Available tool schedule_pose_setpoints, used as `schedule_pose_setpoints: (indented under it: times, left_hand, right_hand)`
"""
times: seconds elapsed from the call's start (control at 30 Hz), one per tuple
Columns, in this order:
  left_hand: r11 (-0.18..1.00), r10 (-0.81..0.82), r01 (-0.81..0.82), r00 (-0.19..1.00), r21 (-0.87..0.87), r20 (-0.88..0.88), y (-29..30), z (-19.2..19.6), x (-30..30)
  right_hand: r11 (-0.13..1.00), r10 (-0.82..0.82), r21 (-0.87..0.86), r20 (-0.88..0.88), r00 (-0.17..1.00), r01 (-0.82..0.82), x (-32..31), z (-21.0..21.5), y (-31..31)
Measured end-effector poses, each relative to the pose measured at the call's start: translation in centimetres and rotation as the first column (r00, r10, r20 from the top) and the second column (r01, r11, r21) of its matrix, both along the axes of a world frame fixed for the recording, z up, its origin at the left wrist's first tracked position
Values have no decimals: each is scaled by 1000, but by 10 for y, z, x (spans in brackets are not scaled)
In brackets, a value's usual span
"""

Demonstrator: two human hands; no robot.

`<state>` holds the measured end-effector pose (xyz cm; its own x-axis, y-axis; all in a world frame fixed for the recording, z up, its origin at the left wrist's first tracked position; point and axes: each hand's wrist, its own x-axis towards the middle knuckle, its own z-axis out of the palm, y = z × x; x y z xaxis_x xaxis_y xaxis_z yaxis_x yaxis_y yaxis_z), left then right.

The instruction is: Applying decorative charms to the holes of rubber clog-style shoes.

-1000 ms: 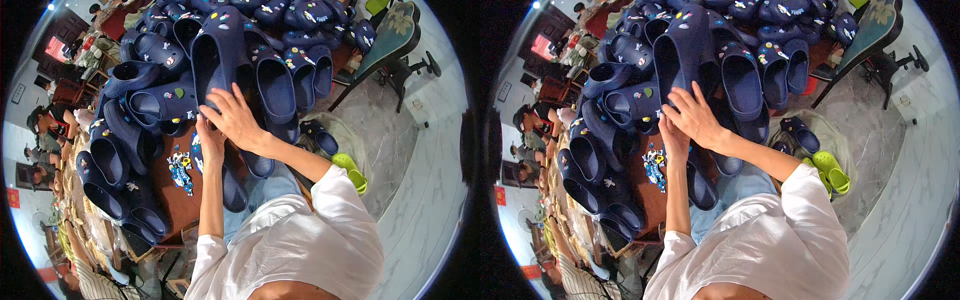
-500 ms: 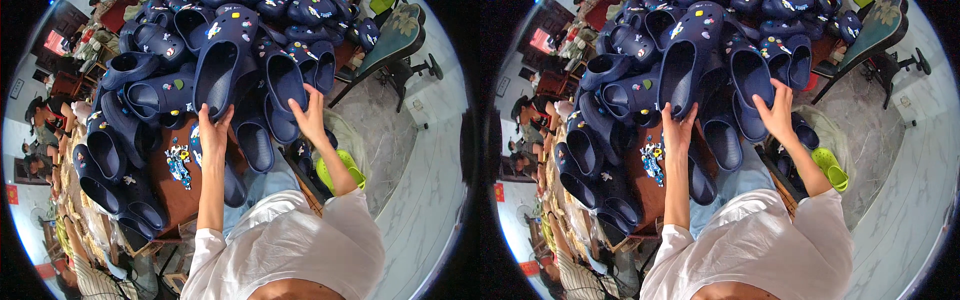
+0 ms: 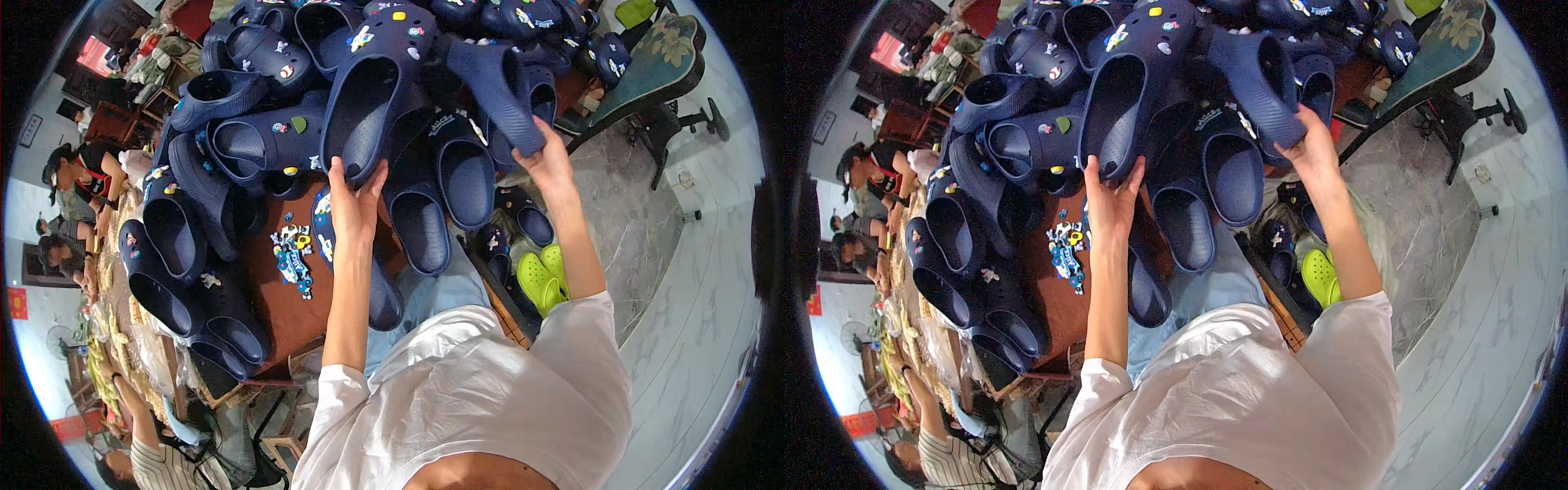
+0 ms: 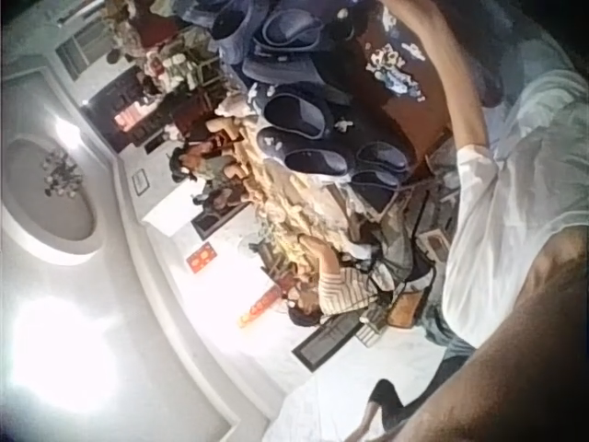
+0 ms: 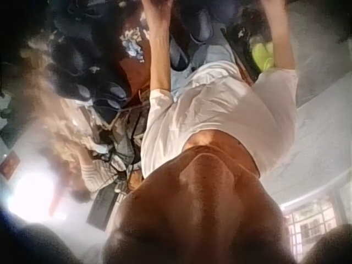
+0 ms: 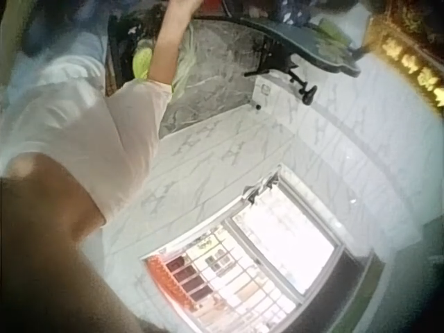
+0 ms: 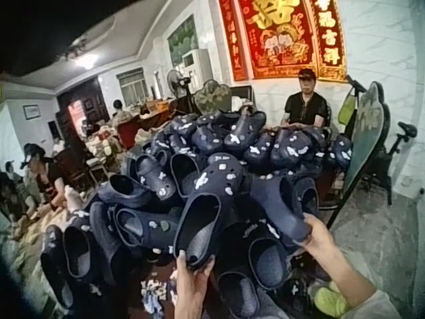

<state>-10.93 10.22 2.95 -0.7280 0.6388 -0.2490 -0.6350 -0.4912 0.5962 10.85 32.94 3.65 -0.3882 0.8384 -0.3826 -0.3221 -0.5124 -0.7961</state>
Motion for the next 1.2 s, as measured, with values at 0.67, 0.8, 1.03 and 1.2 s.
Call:
schedule_pose_setpoints:
  times: [0.67,0.8,1.03,1.2]
  left_hand:
    - [992,-94,80,985,-98,-142,-7,-11,2]
    - [991,-84,66,983,-114,-165,-3,-18,6]
    - [949,43,-116,969,-294,-245,-10,-3,22]
    - [788,108,-486,713,-378,-692,-15,-4,42]
  right_hand:
    - [832,-59,529,387,920,-168,-98,-49,-10]
    - [750,-239,651,432,870,-118,-93,-84,19]
    - [368,-718,867,494,490,-335,-39,-83,22]
    - [565,-666,781,623,412,-267,-6,-124,34]
